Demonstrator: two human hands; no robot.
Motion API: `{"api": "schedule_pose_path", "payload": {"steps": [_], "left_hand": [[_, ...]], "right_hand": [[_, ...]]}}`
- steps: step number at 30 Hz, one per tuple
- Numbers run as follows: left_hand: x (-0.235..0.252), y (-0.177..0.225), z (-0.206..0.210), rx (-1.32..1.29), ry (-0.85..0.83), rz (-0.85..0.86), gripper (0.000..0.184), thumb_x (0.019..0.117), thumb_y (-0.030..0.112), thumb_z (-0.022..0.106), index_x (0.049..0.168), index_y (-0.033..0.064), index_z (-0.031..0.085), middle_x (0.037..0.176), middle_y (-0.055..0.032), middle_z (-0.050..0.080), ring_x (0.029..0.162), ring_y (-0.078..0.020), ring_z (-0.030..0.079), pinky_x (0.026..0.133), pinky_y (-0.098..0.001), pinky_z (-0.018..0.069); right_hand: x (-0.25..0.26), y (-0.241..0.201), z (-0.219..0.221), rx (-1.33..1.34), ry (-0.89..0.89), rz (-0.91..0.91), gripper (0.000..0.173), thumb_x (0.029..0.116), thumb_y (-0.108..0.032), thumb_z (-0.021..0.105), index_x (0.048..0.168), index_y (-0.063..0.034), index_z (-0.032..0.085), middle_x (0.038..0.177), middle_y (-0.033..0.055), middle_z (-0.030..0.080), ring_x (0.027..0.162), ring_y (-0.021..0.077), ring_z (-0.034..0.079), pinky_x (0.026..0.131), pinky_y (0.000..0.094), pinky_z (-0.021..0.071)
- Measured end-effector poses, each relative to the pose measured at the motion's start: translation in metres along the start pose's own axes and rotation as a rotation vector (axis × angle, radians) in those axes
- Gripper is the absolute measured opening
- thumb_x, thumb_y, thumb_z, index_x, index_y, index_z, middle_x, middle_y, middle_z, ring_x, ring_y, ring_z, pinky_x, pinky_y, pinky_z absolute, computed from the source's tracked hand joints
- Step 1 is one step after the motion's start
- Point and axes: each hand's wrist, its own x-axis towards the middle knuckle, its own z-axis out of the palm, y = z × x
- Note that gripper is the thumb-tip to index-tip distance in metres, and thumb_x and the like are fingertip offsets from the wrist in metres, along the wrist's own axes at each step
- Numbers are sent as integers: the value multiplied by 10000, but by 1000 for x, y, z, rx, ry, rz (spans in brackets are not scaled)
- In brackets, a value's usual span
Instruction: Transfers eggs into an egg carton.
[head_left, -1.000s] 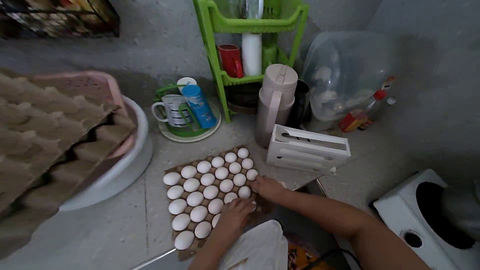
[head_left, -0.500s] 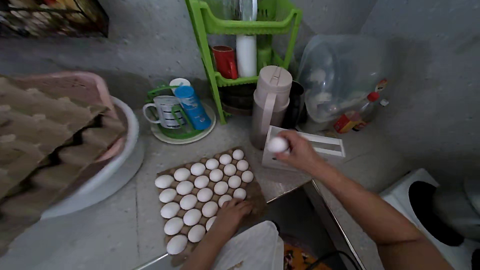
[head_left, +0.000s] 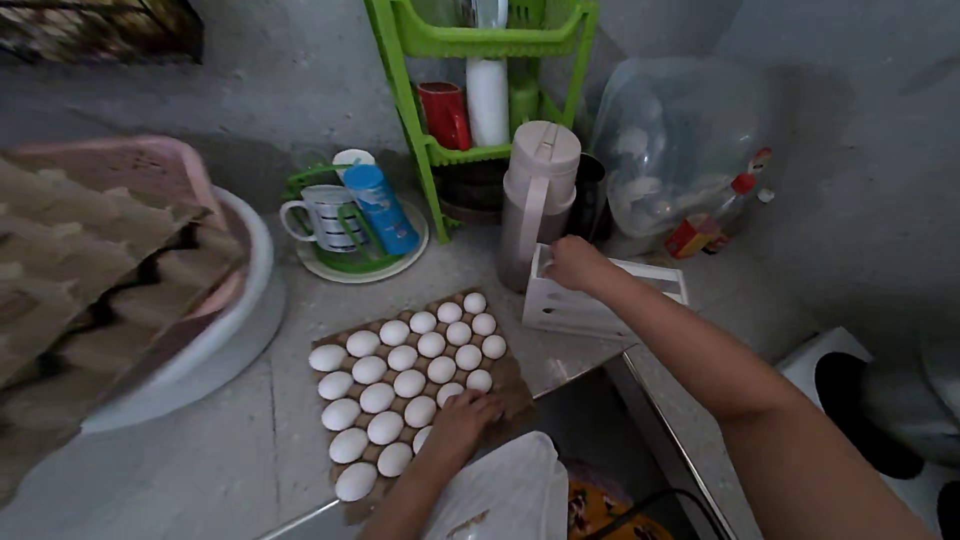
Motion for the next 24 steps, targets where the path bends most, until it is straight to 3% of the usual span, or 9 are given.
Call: {"api": "schedule_pose_path", "payload": {"steps": [4, 7, 10, 12, 14, 17, 20, 24], "left_hand": [[1, -2, 2, 10, 12, 11, 338, 1021, -5, 499, 1282, 65, 703, 1404, -110, 637, 1336, -404, 537, 1093, -591, 383], [3, -2, 0, 18, -18, 0, 342, 1032, 15, 492, 1299, 82, 697, 1420, -99, 626, 1352, -393, 526, 1109, -579, 374], [4, 1, -5, 8, -66, -32, 352, 1035, 26, 495, 1327, 94, 682, 1442, -99, 609, 1376, -398, 499, 1126, -579, 354], [4, 0, -4, 2, -52, -24, 359, 1024, 4, 499, 1319, 90, 686, 1434, -103, 615, 1368, -401, 509, 1119, -588, 362], [4, -2, -2, -3, -2, 4, 345, 1011, -14, 511, 1280, 74, 708, 1399, -109, 641, 1335, -406, 540, 1097, -596, 385], [2, -6, 5, -1, 87, 54, 307, 985, -24, 555, 1216, 63, 738, 1334, -120, 681, 1272, -414, 590, 1052, -605, 429], [2, -5, 3, -1, 60, 41, 322, 987, -31, 549, 1235, 66, 730, 1356, -115, 669, 1291, -411, 576, 1060, -600, 418], [3, -6, 3, 10, 22, 32, 333, 1002, -11, 533, 1267, 77, 714, 1388, -105, 650, 1315, -405, 557, 1074, -587, 409]], "right_hand": [[8, 2, -6, -83, -84, -116, 275, 1061, -100, 497, 1135, 81, 691, 1178, 275, 671, 1170, 416, 636, 1006, 584, 485], [14, 21, -4, -23, -29, -264, 375, 1103, -242, 459, 1100, 41, 705, 1058, 240, 697, 1043, 396, 672, 926, 597, 506], [7, 31, -10, -75, -66, -253, 531, 1111, -424, 390, 1238, -11, 697, 1186, 225, 701, 1163, 400, 655, 1009, 639, 473], [-5, 23, -23, -222, -119, -163, 626, 1100, -505, 350, 1148, 8, 706, 1160, 241, 692, 1156, 426, 645, 956, 662, 472], [-14, 16, -29, -296, -91, -165, 622, 1088, -515, 390, 1090, 19, 709, 1135, 240, 689, 1125, 423, 653, 914, 643, 488], [-11, 27, -23, -144, -12, -322, 482, 1095, -430, 441, 1252, -43, 682, 1155, 209, 706, 1113, 398, 673, 949, 632, 498], [-7, 36, -19, -86, -101, -301, 485, 1103, -444, 405, 1404, -127, 614, 1256, 189, 690, 1205, 398, 641, 1017, 654, 457], [-24, 34, -35, -291, -140, -114, 639, 1059, -572, 420, 1183, -8, 693, 1134, 247, 693, 1131, 437, 649, 932, 661, 479]]}}
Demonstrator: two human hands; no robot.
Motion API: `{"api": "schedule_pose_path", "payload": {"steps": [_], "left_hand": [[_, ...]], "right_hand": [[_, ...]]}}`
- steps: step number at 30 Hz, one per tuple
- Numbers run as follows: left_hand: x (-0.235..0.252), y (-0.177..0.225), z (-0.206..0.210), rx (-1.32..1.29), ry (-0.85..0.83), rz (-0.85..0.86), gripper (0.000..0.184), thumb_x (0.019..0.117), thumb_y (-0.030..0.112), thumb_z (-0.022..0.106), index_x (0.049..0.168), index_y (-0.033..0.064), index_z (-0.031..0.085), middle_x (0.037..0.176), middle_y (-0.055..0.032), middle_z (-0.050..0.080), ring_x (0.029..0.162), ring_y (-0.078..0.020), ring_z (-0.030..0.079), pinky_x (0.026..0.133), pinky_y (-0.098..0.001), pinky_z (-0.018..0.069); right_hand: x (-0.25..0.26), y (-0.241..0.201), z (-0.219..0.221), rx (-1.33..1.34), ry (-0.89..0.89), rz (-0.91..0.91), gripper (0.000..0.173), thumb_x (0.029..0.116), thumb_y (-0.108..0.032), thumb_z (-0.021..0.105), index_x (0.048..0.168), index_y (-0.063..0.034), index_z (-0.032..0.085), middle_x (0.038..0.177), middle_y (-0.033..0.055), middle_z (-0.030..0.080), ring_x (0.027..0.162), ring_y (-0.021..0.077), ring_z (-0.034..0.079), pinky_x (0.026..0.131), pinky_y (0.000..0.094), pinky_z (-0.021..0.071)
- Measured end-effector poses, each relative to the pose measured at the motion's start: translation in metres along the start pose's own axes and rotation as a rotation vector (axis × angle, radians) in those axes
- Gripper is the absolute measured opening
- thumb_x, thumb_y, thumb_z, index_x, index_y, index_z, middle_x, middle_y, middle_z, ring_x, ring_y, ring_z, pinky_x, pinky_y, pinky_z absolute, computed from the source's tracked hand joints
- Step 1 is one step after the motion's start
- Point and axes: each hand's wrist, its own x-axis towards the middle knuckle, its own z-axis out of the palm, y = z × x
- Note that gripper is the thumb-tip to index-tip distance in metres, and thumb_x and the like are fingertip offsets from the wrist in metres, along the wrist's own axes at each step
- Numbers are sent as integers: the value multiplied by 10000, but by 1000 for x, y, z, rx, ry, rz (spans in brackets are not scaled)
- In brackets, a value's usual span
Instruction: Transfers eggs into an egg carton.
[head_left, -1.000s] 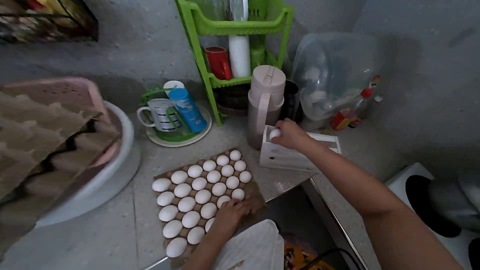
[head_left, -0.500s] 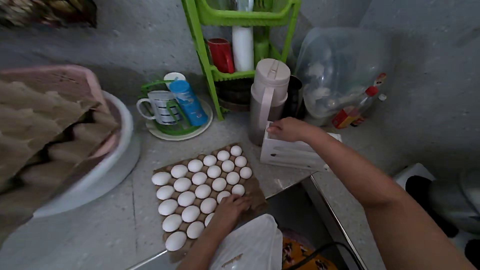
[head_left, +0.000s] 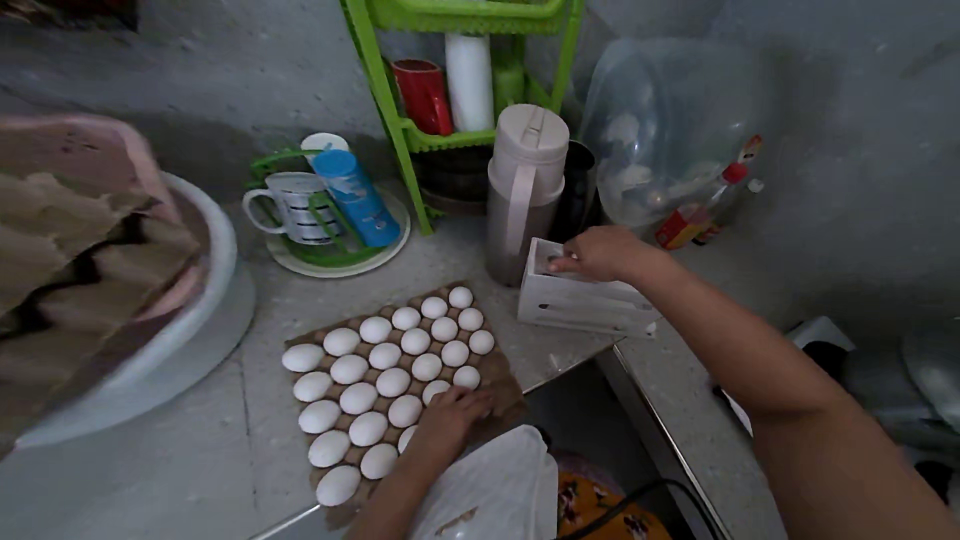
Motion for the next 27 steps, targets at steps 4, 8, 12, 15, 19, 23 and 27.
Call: {"api": "schedule_pose_path", "payload": {"steps": [4, 8, 12, 15, 19, 23, 27], "left_hand": [[-1, -2, 3, -6, 38, 19, 322, 997, -14, 541, 1247, 74, 724, 1368, -108, 662, 1296, -411, 571, 1050, -595, 423], [-2, -2, 4, -1, 68, 27, 312, 984, -24, 561, 1221, 74, 739, 1344, -108, 678, 1276, -413, 587, 1043, -600, 431], [-1, -2, 4, -4, 64, 24, 300, 984, -15, 575, 1217, 75, 741, 1337, -114, 680, 1274, -422, 585, 1042, -612, 427], [-1, -3, 6, -6, 76, 25, 302, 974, -27, 582, 1206, 75, 747, 1333, -116, 682, 1263, -428, 591, 1034, -614, 431], [-1, -5, 6, -5, 75, 36, 320, 963, -51, 580, 1208, 72, 744, 1331, -123, 682, 1260, -427, 595, 1028, -621, 437], [-1, -6, 6, -8, 93, 44, 309, 962, -54, 579, 1190, 65, 750, 1320, -120, 688, 1250, -426, 601, 1012, -618, 446], [-1, -5, 6, -3, 103, 48, 303, 967, -46, 580, 1188, 71, 753, 1324, -108, 688, 1241, -419, 608, 1008, -609, 451]], "right_hand": [[-13, 17, 2, -7, 74, 57, 627, 1058, -553, 444, 1123, 20, 688, 1063, 254, 695, 1065, 445, 666, 873, 658, 495], [-15, 41, 17, 143, 149, 8, 540, 1074, -476, 475, 1122, 12, 701, 1032, 241, 702, 1023, 436, 677, 879, 665, 498], [-20, 53, 28, 178, 148, 40, 523, 1076, -465, 478, 1177, -4, 703, 1043, 234, 711, 1019, 428, 684, 895, 660, 501], [-25, 56, 30, 180, 99, 63, 533, 1081, -471, 458, 1197, -7, 694, 1068, 233, 705, 1037, 422, 676, 902, 658, 493], [-27, 63, 36, 210, 150, 45, 517, 1082, -457, 466, 1180, -9, 706, 1048, 233, 711, 1020, 431, 683, 886, 672, 497], [-27, 64, 34, 269, 166, 29, 499, 1083, -434, 478, 1188, -1, 702, 1037, 225, 715, 990, 410, 692, 890, 659, 505], [-21, 65, 38, 335, 203, -5, 462, 1082, -403, 498, 1161, 1, 707, 981, 188, 719, 889, 355, 702, 839, 601, 544]]}}
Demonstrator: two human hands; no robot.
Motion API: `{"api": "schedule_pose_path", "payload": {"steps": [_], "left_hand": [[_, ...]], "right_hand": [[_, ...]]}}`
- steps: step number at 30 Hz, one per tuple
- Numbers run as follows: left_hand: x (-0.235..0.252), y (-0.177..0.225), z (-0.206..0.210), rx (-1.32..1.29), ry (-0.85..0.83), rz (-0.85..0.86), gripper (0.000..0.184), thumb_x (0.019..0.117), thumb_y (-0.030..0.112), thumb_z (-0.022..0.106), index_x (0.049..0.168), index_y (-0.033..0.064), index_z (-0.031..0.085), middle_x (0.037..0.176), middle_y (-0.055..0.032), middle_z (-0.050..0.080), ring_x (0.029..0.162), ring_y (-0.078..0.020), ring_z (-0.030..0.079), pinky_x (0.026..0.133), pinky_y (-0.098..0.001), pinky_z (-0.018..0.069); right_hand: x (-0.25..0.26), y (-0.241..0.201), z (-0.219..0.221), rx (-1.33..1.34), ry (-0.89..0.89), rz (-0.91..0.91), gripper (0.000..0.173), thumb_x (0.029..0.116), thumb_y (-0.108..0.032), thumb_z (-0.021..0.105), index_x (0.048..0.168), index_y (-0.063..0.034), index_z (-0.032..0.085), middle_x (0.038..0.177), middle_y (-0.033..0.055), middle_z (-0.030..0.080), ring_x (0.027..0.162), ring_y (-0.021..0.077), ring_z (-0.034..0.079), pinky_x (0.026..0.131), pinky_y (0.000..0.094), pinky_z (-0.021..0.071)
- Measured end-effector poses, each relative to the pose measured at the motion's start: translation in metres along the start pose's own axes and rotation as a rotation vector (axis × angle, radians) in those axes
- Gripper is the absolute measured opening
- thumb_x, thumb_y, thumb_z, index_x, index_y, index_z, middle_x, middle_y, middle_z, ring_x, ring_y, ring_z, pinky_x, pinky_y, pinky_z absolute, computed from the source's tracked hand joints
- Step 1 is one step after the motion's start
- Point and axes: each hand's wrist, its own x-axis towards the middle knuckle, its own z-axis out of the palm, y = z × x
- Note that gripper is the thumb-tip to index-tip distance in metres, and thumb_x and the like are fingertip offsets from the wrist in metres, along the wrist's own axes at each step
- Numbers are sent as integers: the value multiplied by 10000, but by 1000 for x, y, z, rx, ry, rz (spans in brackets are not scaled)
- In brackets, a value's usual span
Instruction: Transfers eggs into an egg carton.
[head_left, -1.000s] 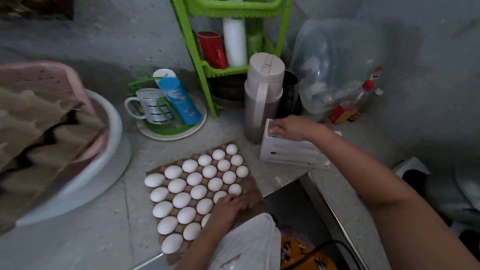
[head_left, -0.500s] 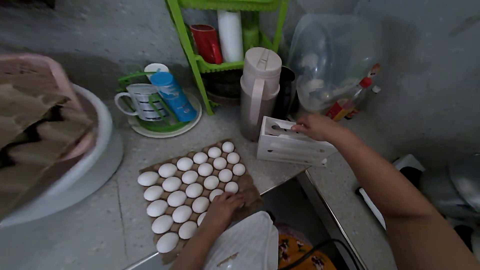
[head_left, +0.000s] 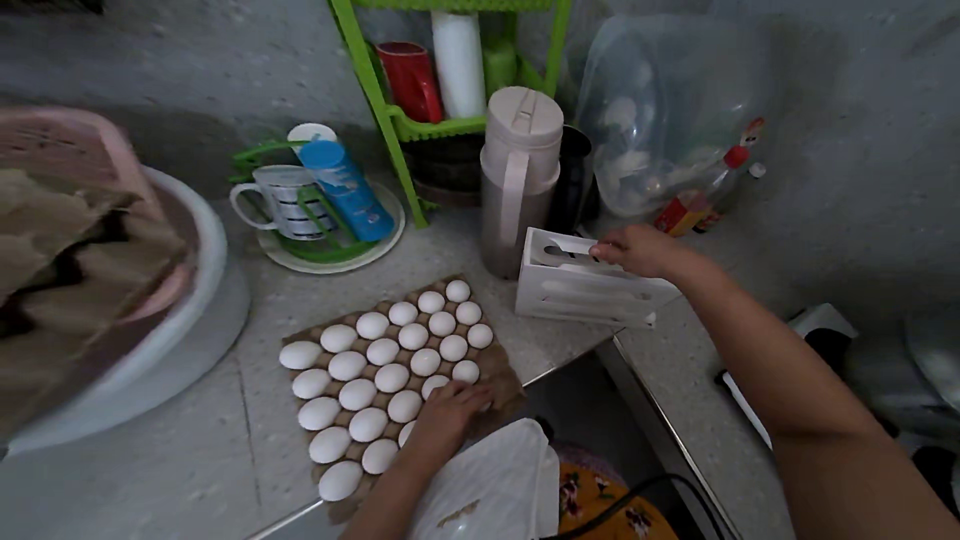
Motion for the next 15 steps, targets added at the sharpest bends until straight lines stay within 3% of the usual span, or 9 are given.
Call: {"api": "schedule_pose_path", "payload": {"steps": [7, 12, 15], "left_hand": [[1, 2, -4, 4, -36, -15, 312, 979, -24, 576, 1224, 78, 739, 1349, -101, 675, 1267, -402, 594, 1039, -592, 438], [7, 8, -12, 92, -187, -74, 422, 992, 134, 649, 1405, 54, 607, 1418, -184, 605, 1326, -434, 536, 1082, -576, 415], [10, 12, -11, 130, -228, -92, 457, 996, 129, 643, 1439, 46, 566, 1453, -201, 566, 1345, -435, 518, 1075, -557, 448]], "right_hand": [[2, -6, 0, 73, 18, -38, 442, 1080, -377, 512, 1158, 14, 702, 973, 183, 716, 850, 326, 700, 813, 560, 558], [-3, -23, -5, 132, 77, -103, 382, 1079, -332, 522, 1149, 1, 696, 962, 163, 713, 836, 286, 695, 794, 515, 567], [-4, -32, -4, 146, 111, -157, 368, 1076, -322, 530, 1139, -2, 699, 936, 154, 707, 816, 273, 681, 781, 499, 560]]}}
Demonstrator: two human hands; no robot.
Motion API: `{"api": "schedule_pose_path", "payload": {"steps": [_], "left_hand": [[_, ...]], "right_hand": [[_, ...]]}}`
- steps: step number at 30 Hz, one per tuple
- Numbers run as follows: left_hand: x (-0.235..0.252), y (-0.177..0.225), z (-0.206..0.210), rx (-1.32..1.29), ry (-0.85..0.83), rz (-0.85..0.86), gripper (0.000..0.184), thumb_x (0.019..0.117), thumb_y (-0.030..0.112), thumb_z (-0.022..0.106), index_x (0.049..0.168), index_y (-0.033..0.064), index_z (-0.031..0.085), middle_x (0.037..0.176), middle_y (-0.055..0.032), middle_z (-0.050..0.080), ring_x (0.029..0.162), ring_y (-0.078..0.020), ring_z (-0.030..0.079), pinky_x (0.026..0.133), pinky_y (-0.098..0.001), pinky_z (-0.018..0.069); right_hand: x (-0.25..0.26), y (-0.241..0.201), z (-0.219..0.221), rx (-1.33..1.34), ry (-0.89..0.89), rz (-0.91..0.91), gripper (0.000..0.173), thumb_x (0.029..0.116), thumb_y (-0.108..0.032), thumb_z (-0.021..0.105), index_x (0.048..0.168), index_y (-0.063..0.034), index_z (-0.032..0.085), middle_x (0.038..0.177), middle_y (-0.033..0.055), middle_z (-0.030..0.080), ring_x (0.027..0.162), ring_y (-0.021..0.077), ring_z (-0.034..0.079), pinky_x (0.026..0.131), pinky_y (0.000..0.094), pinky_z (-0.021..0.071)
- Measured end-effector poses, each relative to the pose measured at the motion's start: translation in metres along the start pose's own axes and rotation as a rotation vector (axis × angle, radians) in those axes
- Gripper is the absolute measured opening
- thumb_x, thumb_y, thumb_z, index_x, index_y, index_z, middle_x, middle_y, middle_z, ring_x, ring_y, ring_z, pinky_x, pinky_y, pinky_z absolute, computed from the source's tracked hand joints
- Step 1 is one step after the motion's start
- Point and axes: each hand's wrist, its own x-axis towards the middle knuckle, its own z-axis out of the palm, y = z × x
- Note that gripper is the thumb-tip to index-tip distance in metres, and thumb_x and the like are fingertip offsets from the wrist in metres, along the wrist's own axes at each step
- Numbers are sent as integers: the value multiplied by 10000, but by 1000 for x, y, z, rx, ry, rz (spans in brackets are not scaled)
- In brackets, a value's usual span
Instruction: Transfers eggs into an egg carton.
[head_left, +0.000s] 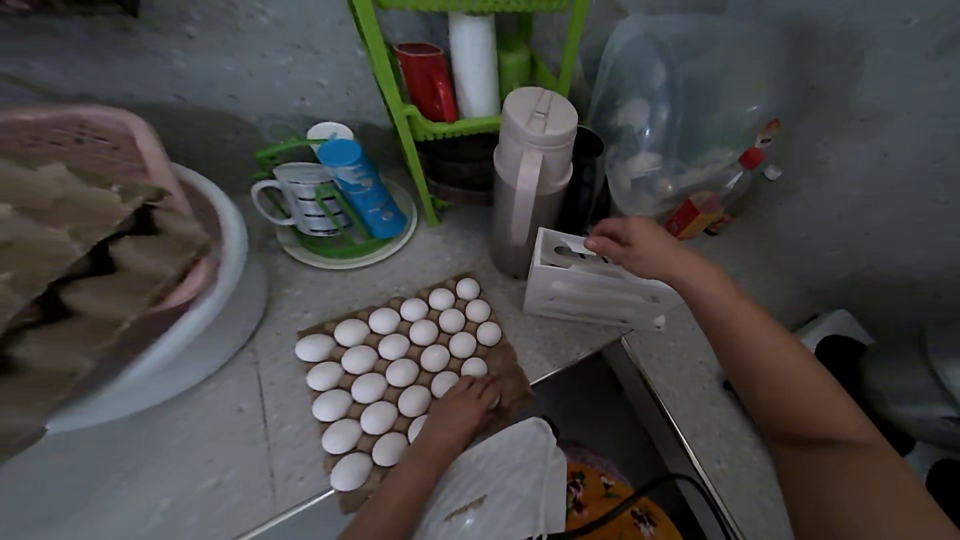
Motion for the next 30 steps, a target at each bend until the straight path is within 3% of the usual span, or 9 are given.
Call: {"api": "schedule_pose_path", "payload": {"steps": [5, 12, 15, 19, 21, 22, 24, 27, 30], "left_hand": [[3, 9, -1, 9, 25, -37, 425, 989, 65, 622, 1402, -18, 565, 1352, -271, 602, 1284, -474, 554, 1017, -562, 492], [-1, 10, -6, -138, 140, -96, 493, 918, 72, 713, 1367, -68, 566, 1369, -302, 573, 1317, -504, 508, 1076, -564, 446], [-9, 13, -11, -256, 366, -104, 472, 855, 46, 772, 1269, -112, 609, 1286, -332, 612, 1238, -523, 561, 1045, -600, 458], [-12, 27, -26, -377, 769, -17, 460, 776, 84, 817, 1150, -113, 636, 1160, -301, 658, 1078, -456, 647, 918, -568, 541], [-7, 35, -34, -383, 941, 71, 437, 773, 157, 795, 1111, -76, 643, 1135, -253, 673, 1064, -386, 647, 898, -501, 543], [-4, 39, -40, -381, 1003, 106, 418, 782, 179, 782, 1094, -57, 634, 1126, -230, 673, 1067, -349, 638, 906, -461, 529], [1, 43, -49, -361, 1079, 167, 406, 814, 164, 767, 1115, -43, 590, 1150, -227, 653, 1101, -327, 618, 942, -432, 506], [2, 35, -57, -247, 1076, 221, 477, 898, 255, 750, 1223, -12, 525, 1274, -244, 589, 1202, -348, 576, 1020, -445, 472], [-5, 18, -53, -226, 972, 174, 474, 906, 274, 714, 1233, -55, 621, 1319, -280, 582, 1226, -409, 575, 1008, -516, 489]], "right_hand": [[-1, -16, 13, 26, 7, -79, 344, 1063, -297, 556, 1147, -1, 709, 943, 158, 720, 827, 281, 693, 788, 511, 564], [-12, -46, 56, 198, -127, -238, 258, 1047, -162, 575, 1126, 39, 715, 989, 169, 733, 888, 249, 706, 846, 438, 568], [-20, -58, 89, 341, -197, -242, 238, 1028, -126, 597, 1125, 59, 711, 1023, 191, 730, 921, 260, 708, 859, 427, 567], [-26, -82, 115, 582, -446, -4, 459, 1082, -171, 516, 1501, -1, 433, 1380, 269, 558, 1073, 328, 657, 910, 461, 547], [-28, -92, 122, 805, -479, 92, 461, 1118, -203, 408, 1550, -54, 351, 1333, 237, 570, 1014, 278, 669, 863, 430, 572], [-27, -95, 124, 929, -479, 91, 431, 1122, -221, 361, 1524, -62, 355, 1234, 181, 593, 925, 190, 662, 811, 360, 574], [-23, -99, 119, 1119, -423, 56, 341, 1097, -162, 395, 1411, -31, 421, 1079, 94, 622, 823, 99, 655, 737, 281, 578], [-14, -95, 92, 953, -180, -69, 361, 991, -20, 582, 1338, 49, 511, 1109, 129, 647, 820, 98, 647, 701, 262, 566], [4, -66, 54, 554, 151, -169, 454, 890, -13, 739, 1306, 73, 581, 1190, 205, 665, 998, 198, 679, 866, 341, 577]]}}
